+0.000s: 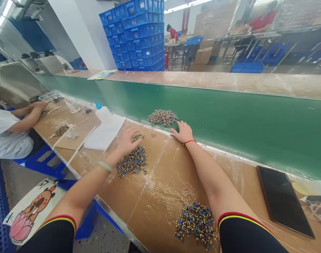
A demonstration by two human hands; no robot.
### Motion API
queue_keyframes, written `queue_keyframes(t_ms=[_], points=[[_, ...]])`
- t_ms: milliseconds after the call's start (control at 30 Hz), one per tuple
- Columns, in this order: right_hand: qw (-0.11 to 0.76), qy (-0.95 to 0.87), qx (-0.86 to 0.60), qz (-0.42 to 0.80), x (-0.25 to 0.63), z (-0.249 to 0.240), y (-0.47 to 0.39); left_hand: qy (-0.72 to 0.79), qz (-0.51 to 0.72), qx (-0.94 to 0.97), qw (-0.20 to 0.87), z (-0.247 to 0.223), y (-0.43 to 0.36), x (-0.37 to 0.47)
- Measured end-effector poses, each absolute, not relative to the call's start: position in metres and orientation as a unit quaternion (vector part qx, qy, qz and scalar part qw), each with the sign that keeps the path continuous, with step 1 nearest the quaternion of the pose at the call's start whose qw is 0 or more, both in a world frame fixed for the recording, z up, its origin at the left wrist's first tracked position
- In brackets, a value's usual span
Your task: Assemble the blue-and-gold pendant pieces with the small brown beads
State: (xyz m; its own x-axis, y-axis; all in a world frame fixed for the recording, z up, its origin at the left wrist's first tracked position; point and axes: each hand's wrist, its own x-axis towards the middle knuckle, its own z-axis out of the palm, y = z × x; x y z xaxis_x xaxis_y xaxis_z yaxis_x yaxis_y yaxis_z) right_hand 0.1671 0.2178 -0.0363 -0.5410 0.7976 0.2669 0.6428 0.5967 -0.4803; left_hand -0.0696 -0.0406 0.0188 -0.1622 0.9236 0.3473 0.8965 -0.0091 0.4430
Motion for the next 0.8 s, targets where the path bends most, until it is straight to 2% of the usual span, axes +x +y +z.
queue_keyframes(t_ms=[100, 167, 333, 467, 667, 800], points=[[0.228, -0.849, -0.447, 0.165, 0.162, -0.048, 0.228, 0.66, 0.196, 0.72, 0.085, 0.028, 0.023, -0.062], [0.234, -0.84, -0.462, 0.163, 0.154, -0.054, 0.235, 0.64, 0.161, 0.744, 0.11, 0.027, 0.039, -0.056], [0.262, -0.816, -0.489, 0.162, 0.149, -0.065, 0.256, 0.647, 0.107, 0.739, 0.155, 0.023, 0.006, -0.077], [0.286, -0.801, -0.499, 0.167, 0.147, -0.067, 0.263, 0.702, 0.144, 0.681, 0.15, 0.019, 0.012, -0.102], [0.338, -0.773, -0.51, 0.17, 0.143, -0.062, 0.261, 0.779, 0.245, 0.567, 0.112, 0.003, 0.127, -0.079], [0.358, -0.776, -0.493, 0.163, 0.131, -0.053, 0.265, 0.805, 0.311, 0.495, 0.104, -0.007, 0.171, -0.063]])
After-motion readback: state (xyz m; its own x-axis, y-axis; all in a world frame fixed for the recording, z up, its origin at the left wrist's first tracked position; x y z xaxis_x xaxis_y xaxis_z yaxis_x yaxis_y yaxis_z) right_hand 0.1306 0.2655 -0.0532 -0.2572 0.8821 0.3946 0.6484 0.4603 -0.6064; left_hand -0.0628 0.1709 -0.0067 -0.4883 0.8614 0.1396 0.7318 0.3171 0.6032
